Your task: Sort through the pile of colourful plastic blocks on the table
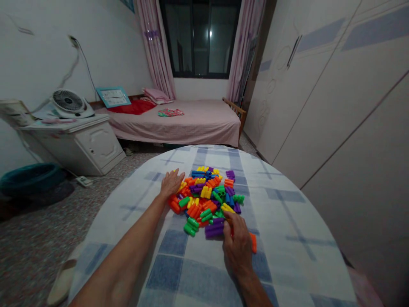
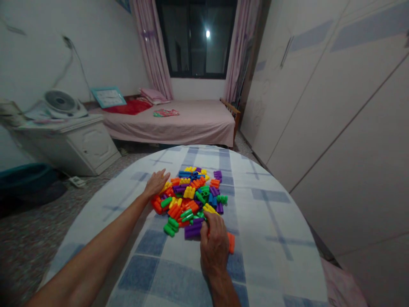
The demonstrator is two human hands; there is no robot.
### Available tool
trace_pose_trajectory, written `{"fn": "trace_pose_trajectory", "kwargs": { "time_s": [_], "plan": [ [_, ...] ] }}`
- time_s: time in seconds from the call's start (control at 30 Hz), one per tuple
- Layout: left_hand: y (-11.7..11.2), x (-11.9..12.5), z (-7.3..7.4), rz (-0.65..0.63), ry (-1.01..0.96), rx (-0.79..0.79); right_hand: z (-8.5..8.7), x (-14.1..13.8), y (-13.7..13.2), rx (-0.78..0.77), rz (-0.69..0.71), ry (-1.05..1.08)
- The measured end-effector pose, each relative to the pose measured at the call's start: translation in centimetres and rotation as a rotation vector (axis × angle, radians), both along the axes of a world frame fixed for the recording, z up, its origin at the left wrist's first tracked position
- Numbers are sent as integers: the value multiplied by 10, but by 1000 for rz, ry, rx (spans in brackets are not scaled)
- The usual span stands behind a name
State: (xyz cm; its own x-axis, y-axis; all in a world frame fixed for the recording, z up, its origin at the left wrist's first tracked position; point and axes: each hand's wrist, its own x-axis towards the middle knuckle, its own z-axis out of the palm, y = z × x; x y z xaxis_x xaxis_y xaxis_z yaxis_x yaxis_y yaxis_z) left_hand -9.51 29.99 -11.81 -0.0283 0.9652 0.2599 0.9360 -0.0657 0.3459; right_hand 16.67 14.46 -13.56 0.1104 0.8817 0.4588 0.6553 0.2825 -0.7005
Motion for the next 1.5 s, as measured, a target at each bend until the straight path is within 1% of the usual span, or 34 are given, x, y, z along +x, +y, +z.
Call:
{"fn": "trace_pose_trajectory", "kwargs": {
  "time_s": [0.07, 0.13, 0.2, 0.3, 0.37, 0.43, 0.5, 0.53, 0.57, 0.67, 0.73, 0.8, 0.9, 0.97, 1.03, 1.17, 1.27, 1.33, 1.4, 1.43, 1.5],
  "plan": [
    [4, 2, 0, -127, -45, -81, -1, 0, 0, -1, 4, -11],
    [2, 11, 3, -184, -84, -111, -3, 1, 0, -6, 0, -22],
    [-7, 21, 11, -229, -148, -129, -3, 1, 0, -11, -8, -31],
    [-31, 36, 28, -305, -306, -153, -3, 1, 0, -3, -5, -41],
    [-51, 47, 40, -363, -282, -179, -2, 0, 1, 4, -3, -42],
    [-71, 61, 46, -405, -209, -193, -1, 0, 1, 13, -3, -42],
    [-89, 77, 44, -468, -135, -192, -1, 0, 1, 23, -8, -41],
    [-96, 84, 41, -501, -102, -188, -2, 0, 1, 25, -10, -39],
    [-101, 91, 37, -508, -76, -170, -2, 0, 1, 23, -14, -37],
    [-106, 106, 22, -440, -74, -74, -3, 0, 1, 12, -15, -33],
    [-103, 112, 16, -383, -136, -4, -4, 1, 1, 0, -8, -28],
    [-99, 114, 13, -358, -230, 55, -5, 1, 2, -12, -1, -24],
    [-94, 113, 17, -342, -382, 101, -7, 2, 3, -4, 2, -18],
    [-94, 109, 23, -298, -468, 121, -8, 3, 3, 20, 6, -15],
    [-96, 102, 29, -242, -509, 137, -8, 3, 3, 52, 8, -19],
    [-99, 83, 36, -133, -446, 164, -5, 1, 3, 125, 33, -35],
    [-100, 67, 34, 18, -382, 171, -1, 2, 1, 176, 31, -50],
    [-101, 58, 28, 162, -355, 168, 1, 5, 0, 205, 1, -68],
    [-102, 52, 20, 277, -360, 159, 2, 10, 1, 216, -83, -90],
    [-102, 52, 16, 306, -385, 145, 1, 13, 2, 212, -147, -98],
    [-102, 56, 7, 301, -469, 103, -1, 20, 5, 178, -290, -96]
  ]
}}
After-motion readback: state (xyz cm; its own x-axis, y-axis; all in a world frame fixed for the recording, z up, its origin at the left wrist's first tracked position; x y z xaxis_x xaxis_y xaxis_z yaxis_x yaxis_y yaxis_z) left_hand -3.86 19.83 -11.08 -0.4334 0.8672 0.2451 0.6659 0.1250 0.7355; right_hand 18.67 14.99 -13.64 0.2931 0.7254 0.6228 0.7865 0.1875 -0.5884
